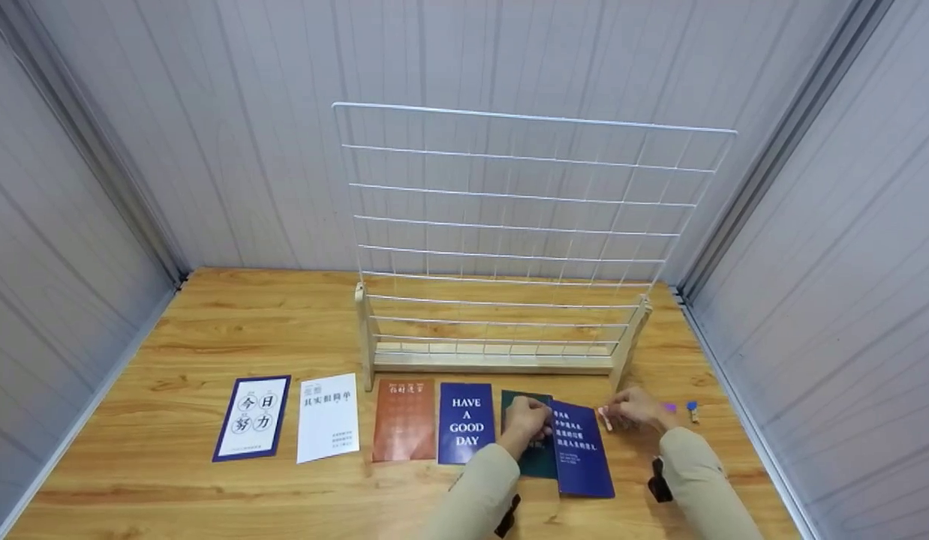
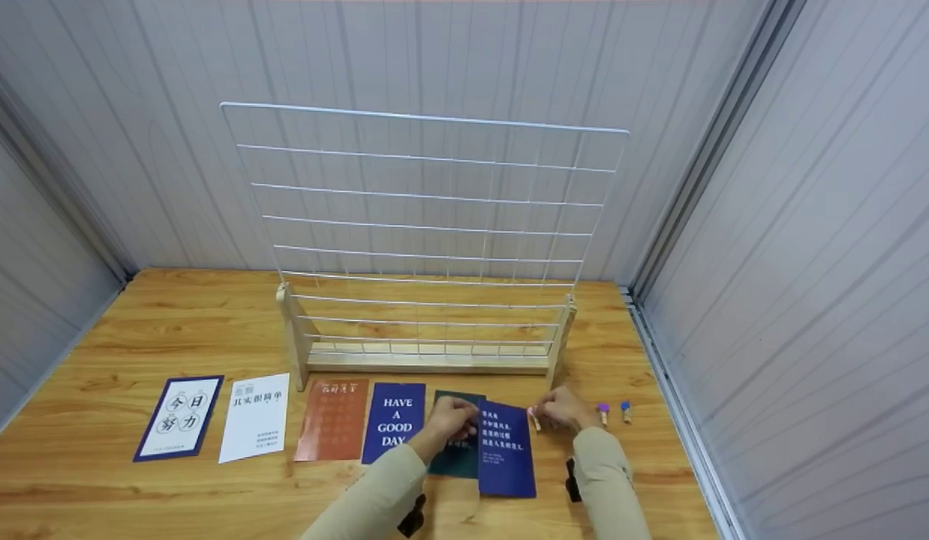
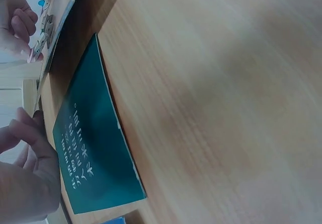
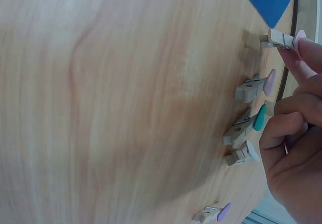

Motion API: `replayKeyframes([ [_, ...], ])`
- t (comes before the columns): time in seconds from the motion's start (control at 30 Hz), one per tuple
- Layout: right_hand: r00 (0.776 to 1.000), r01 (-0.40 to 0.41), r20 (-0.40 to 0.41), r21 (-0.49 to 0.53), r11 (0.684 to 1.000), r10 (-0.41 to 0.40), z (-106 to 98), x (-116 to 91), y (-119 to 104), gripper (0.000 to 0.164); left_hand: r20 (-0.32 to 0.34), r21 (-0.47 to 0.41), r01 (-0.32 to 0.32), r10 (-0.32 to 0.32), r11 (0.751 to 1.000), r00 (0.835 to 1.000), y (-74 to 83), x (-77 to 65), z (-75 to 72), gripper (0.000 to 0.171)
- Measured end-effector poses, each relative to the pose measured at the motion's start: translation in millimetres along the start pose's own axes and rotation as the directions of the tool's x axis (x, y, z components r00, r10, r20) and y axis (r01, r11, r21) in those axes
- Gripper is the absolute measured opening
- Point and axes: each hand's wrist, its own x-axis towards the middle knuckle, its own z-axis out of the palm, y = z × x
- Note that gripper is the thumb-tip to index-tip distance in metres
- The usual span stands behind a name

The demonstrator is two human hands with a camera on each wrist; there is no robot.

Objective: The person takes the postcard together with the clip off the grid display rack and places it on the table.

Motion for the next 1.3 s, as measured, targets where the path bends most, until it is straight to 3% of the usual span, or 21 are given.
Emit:
replayKeyframes([
  [0.2,1.0,0.003,0.013,0.003,1.0,-0.003,0,-2,4,0.017,0.035,-0.046,0.026,-0.024,0.999,0.999,0.5,-2.4,4.9,0.015],
  [0.43,0.998,0.061,0.024,0.002,0.998,-0.061,-1,-4,5,0.017,0.092,-0.102,0.085,-0.075,0.991,0.993,0.5,-3.6,6.4,0.023],
  [0.6,1.0,0.02,0.005,-0.019,1.0,-0.02,-1,-4,5,0.017,0.102,-0.148,0.102,-0.087,0.984,0.991,-0.6,-3.6,7.2,0.026],
  [1.0,0.996,-0.051,-0.084,-0.094,0.994,0.044,0,-4,2,0.015,0.083,-0.12,0.067,-0.057,0.99,0.995,3.0,-2.5,-0.7,0.024],
  [1.2,0.987,-0.109,-0.128,-0.055,0.993,0.101,1,-4,3,0.011,0.077,-0.141,0.038,-0.028,0.989,0.997,9.2,0.7,-10.8,0.026],
  [1.3,0.988,-0.088,-0.134,-0.109,0.99,0.073,0,-5,4,0.01,0.079,-0.142,0.017,-0.006,0.99,0.997,13.4,2.0,-18.1,0.027],
])
